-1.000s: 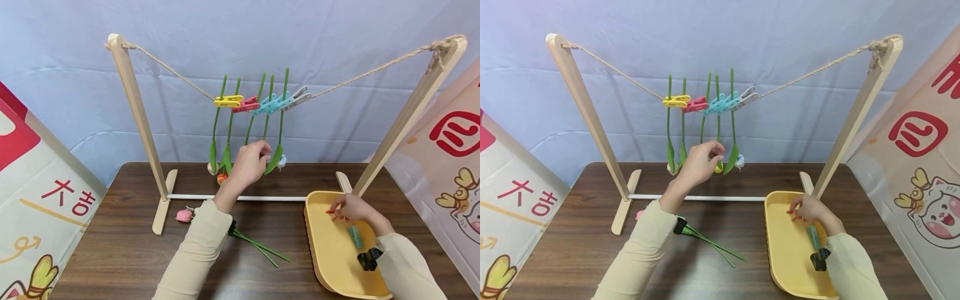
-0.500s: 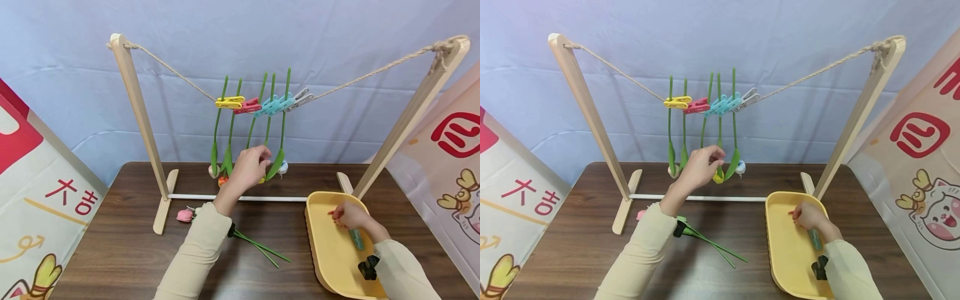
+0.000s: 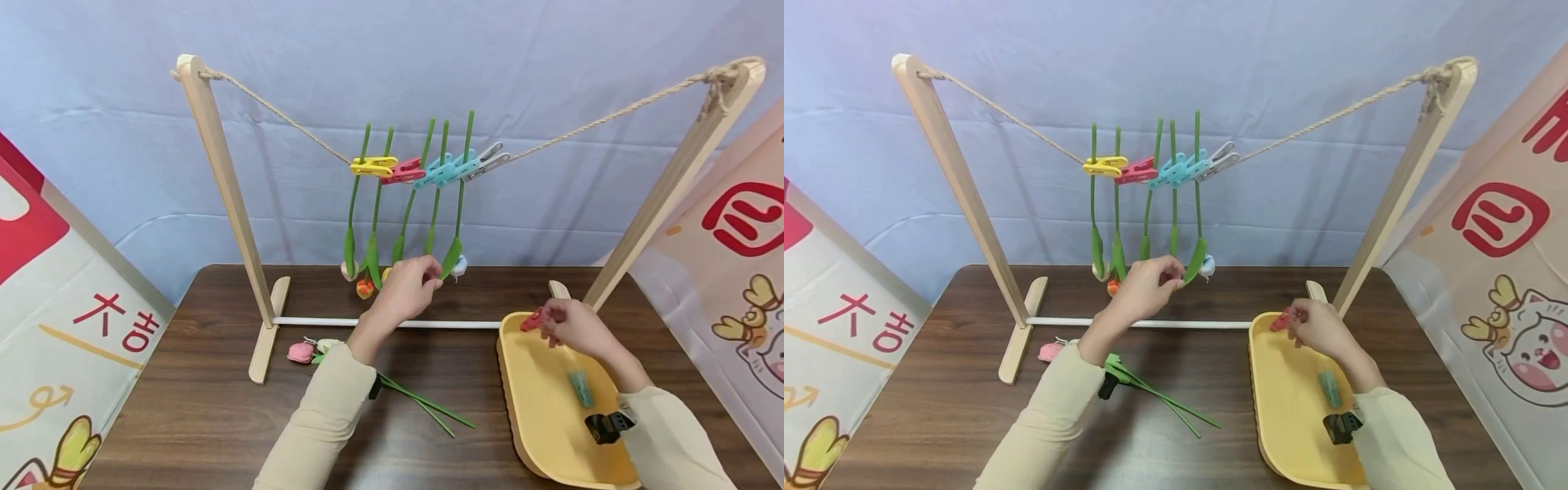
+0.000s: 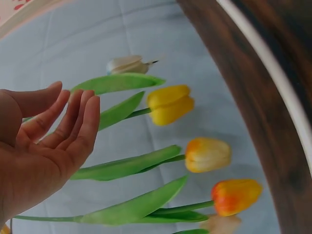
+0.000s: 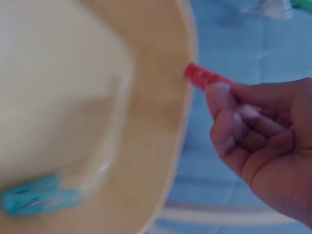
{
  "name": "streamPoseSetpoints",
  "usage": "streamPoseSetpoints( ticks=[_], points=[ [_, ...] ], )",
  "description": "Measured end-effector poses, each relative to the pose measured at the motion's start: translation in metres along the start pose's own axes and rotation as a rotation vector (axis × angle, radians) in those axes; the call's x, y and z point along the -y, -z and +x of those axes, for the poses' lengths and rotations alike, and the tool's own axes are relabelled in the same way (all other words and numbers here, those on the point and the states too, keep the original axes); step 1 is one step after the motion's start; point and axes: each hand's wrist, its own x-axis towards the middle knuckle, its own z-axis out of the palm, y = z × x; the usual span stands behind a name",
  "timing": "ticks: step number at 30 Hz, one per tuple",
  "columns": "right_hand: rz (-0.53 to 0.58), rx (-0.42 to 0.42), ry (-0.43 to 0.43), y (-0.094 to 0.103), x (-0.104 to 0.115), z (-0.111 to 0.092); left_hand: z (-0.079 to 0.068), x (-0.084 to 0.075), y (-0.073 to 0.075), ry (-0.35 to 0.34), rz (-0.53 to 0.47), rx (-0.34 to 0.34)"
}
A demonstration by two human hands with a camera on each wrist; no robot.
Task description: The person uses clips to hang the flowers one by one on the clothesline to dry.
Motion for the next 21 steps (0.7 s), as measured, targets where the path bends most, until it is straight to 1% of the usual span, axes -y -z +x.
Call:
streamPoseSetpoints(
  ticks=[2,6,8,10,13,16,19,21],
  points=[
    [0.047,0.000,0.038,0.002,0.014,0.002,-0.002,0.002,-0.006,-0.011,0.003,0.027],
    [0.153,0.006,0.159,-0.002,0.039,0.006,-0.005,0.005,-0.020,-0.031,-0.009,0.086],
    [0.217,0.018,0.216,-0.005,0.049,0.009,-0.007,0.006,-0.026,-0.040,-0.021,0.117],
    [0.283,0.041,0.252,-0.009,0.059,0.012,-0.008,0.007,-0.032,-0.047,-0.037,0.146],
    [0.351,0.069,0.269,-0.014,0.072,0.015,-0.010,0.007,-0.039,-0.056,-0.066,0.165],
    [0.401,0.099,0.264,-0.019,0.079,0.018,-0.011,0.009,-0.044,-0.068,-0.083,0.148],
    [0.410,0.112,0.259,-0.023,0.082,0.019,-0.013,0.010,-0.045,-0.086,-0.081,0.116],
    [0.379,0.088,0.257,-0.025,0.082,0.019,-0.014,0.012,-0.045,-0.095,-0.081,0.108]
  ],
)
